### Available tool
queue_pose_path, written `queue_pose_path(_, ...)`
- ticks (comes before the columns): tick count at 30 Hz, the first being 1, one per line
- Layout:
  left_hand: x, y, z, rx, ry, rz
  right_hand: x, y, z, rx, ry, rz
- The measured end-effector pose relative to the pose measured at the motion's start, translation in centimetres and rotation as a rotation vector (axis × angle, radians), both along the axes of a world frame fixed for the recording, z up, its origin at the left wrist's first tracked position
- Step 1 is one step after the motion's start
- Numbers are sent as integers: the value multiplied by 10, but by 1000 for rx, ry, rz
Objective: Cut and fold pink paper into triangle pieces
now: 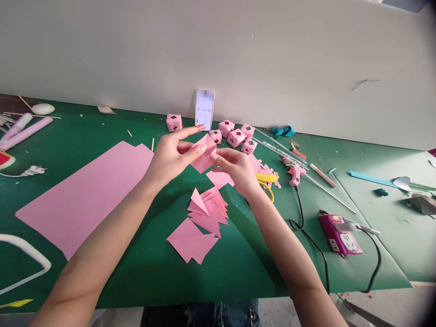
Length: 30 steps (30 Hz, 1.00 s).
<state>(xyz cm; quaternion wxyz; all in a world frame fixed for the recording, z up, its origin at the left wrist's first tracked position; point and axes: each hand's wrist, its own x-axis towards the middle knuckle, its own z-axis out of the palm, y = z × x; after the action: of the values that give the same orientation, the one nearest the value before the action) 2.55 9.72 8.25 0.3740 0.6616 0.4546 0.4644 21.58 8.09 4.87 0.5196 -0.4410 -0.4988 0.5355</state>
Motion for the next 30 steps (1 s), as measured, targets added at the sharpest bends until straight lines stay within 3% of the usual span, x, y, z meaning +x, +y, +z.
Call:
queue_pose_path(10, -3, -4, 7, 3, -26, -19, -5, 0, -4, -31, 186, -89)
queue_pose_path(17, 1, -6, 8, 75, -17, 15, -8, -2, -3, -67, 178, -47)
queue_pose_path(30, 2, -5, 9, 10, 74, 38, -14, -7, -1, -60, 250, -92)
